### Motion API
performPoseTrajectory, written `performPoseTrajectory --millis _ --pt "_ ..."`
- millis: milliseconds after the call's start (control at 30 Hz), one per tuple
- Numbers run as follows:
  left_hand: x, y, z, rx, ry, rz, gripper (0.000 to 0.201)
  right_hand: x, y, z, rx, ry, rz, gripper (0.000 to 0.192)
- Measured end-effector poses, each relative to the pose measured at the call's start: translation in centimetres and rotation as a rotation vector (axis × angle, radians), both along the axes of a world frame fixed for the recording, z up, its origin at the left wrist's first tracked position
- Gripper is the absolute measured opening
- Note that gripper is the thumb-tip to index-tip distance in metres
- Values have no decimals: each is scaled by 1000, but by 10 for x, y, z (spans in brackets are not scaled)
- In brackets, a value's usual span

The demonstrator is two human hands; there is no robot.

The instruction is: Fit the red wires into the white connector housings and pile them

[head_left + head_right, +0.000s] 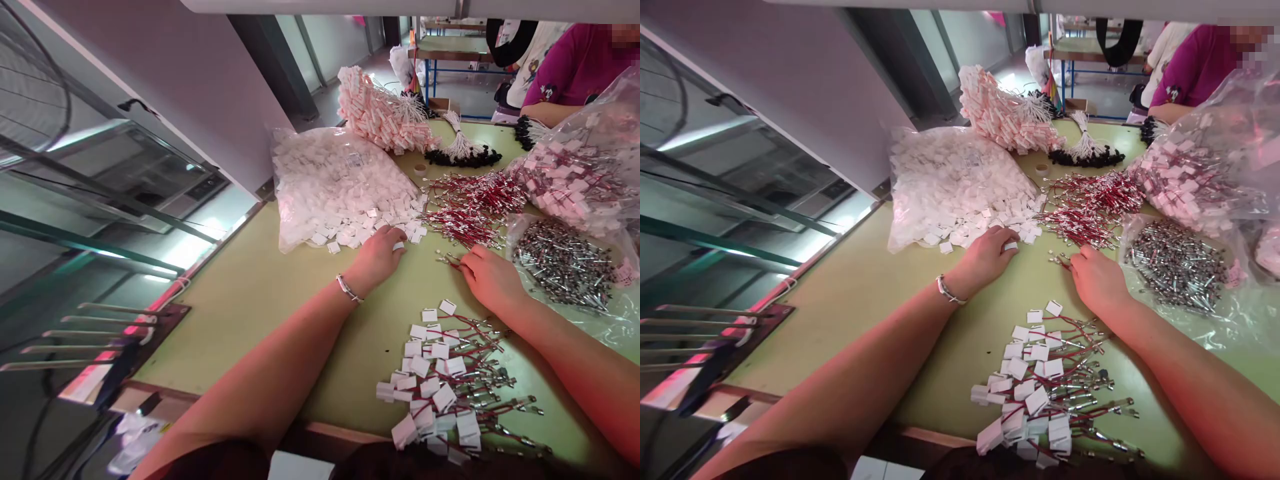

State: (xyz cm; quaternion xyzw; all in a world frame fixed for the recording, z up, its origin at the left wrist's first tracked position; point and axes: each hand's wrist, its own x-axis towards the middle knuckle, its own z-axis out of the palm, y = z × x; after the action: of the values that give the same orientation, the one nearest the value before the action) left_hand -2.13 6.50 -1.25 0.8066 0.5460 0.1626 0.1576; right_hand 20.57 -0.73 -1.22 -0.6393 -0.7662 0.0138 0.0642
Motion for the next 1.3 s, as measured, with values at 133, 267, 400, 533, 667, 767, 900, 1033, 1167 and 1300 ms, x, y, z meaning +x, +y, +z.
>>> performPoseTrajectory --millis 133,267,400,533,667,767,900,1033,1167,1300 --pt "1 -7 9 -75 -167 86 27 3 -6 4 73 113 18 22" --pt "8 -19 16 -579 -670 101 11 3 -16 14 74 298 47 17" --pt "22 -33 17 -960 -1070 138 15 -2 -26 20 -35 412 55 14" --pt "28 -38 15 -1041 -1180 151 9 -6 -29 20 29 415 147 20" --pt "27 -38 14 -1039 -1211 161 12 -6 -29 17 21 380 172 25" --pt "27 -39 14 -1063 -1230 112 11 -6 -28 17 -25 370 162 26" --pt "26 -40 13 -1060 -1265 67 13 -6 -28 21 -121 458 171 26" --pt "24 -40 10 -1055 -1278 66 15 -6 -28 24 -192 615 133 24" --pt "24 -39 9 -1068 -1263 43 16 -8 -29 26 -297 688 119 24" --pt "23 -39 12 -1077 -1253 11 15 -9 -29 29 -414 807 59 24"
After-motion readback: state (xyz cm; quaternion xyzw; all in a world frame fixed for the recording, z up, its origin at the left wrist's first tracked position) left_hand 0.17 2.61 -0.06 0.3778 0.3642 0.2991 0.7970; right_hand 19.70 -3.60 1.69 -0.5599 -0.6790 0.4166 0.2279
